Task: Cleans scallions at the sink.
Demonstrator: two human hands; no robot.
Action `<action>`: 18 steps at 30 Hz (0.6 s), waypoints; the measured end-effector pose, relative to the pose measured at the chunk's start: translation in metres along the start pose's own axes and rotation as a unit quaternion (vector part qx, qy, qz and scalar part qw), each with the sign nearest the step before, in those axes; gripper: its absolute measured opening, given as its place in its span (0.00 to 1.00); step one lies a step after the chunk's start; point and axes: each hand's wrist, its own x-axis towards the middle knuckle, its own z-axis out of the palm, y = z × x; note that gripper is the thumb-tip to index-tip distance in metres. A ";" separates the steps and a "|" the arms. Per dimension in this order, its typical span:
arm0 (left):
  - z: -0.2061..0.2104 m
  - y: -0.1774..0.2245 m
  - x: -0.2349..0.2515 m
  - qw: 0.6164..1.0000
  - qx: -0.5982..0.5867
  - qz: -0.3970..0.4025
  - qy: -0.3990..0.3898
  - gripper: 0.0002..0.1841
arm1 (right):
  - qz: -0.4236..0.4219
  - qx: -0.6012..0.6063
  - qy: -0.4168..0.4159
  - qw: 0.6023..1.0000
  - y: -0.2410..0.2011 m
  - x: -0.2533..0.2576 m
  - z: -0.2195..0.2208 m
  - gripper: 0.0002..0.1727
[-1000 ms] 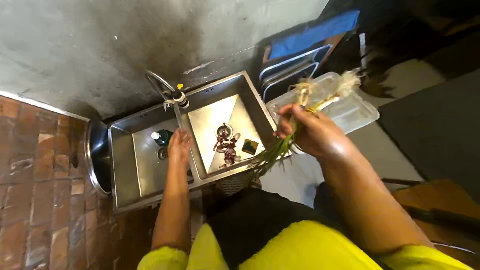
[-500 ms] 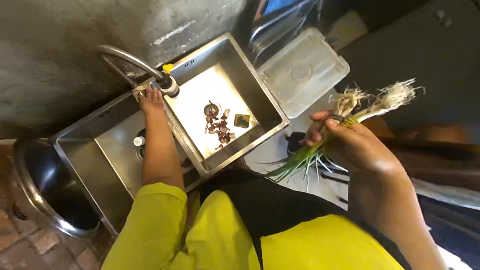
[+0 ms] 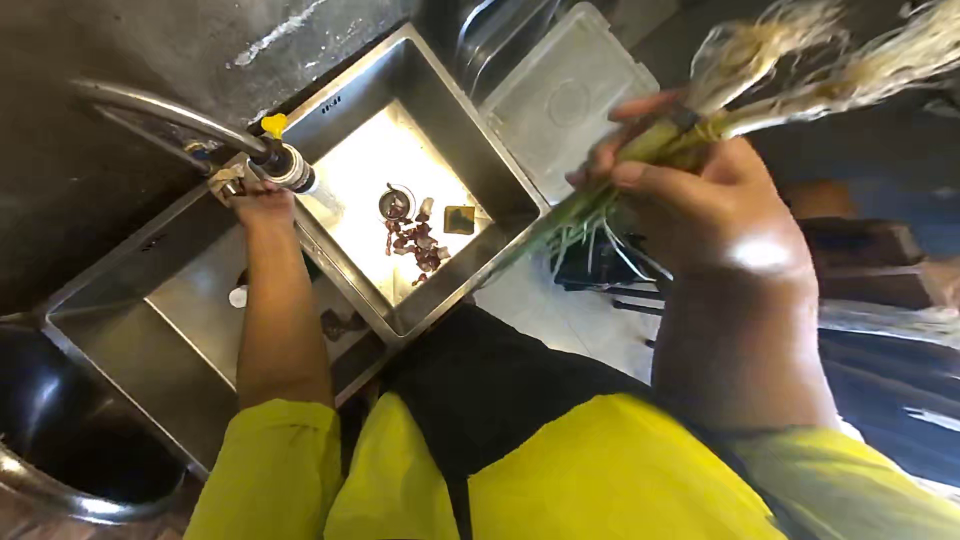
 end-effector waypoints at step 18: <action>0.014 -0.047 -0.079 0.933 0.326 -0.040 -0.147 0.18 | -0.056 -0.359 -0.375 0.853 0.183 0.226 0.199 0.34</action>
